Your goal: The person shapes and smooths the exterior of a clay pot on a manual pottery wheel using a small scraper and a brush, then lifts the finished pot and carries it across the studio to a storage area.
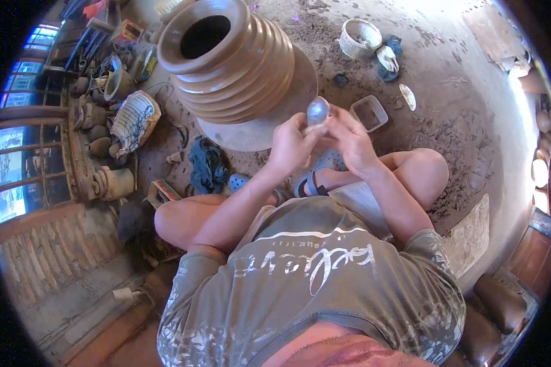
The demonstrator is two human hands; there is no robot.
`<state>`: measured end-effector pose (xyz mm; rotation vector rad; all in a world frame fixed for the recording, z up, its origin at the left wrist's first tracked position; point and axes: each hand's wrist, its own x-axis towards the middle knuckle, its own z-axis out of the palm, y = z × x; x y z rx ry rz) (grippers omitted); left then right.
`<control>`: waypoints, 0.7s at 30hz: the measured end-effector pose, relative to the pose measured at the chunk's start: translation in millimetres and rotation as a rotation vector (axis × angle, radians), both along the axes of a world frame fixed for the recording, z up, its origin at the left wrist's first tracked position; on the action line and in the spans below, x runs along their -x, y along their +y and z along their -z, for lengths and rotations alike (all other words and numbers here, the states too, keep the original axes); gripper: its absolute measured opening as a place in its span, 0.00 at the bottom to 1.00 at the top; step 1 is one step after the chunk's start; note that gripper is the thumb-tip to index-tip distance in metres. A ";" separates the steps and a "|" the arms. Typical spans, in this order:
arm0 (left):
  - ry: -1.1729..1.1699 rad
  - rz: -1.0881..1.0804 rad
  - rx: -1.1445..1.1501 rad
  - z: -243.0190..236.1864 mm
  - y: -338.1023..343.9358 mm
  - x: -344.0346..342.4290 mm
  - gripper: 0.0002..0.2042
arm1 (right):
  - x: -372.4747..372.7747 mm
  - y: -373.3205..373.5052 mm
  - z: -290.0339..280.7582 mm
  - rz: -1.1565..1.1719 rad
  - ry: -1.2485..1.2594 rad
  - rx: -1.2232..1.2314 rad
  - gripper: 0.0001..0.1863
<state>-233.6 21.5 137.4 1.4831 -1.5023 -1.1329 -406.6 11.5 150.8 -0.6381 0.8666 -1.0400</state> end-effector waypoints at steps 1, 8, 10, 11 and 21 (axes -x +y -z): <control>-0.258 0.048 -0.002 -18.5 -3.6 10.7 0.16 | 4.0 2.6 10.3 -0.041 0.018 0.017 0.15; -0.083 -0.003 0.468 0.3 -3.0 0.4 0.13 | 15.6 2.3 9.6 0.097 -0.364 -0.213 0.15; -0.072 0.054 0.442 14.0 -3.0 9.7 0.10 | 10.2 3.8 12.4 0.071 -0.478 -0.276 0.15; -0.241 0.087 0.595 17.5 -4.4 15.1 0.10 | 4.6 2.0 10.4 0.120 -0.475 -0.347 0.15; 0.267 -0.139 0.207 23.0 -0.1 58.1 0.10 | -17.1 -8.1 38.7 0.434 -0.215 -0.182 0.13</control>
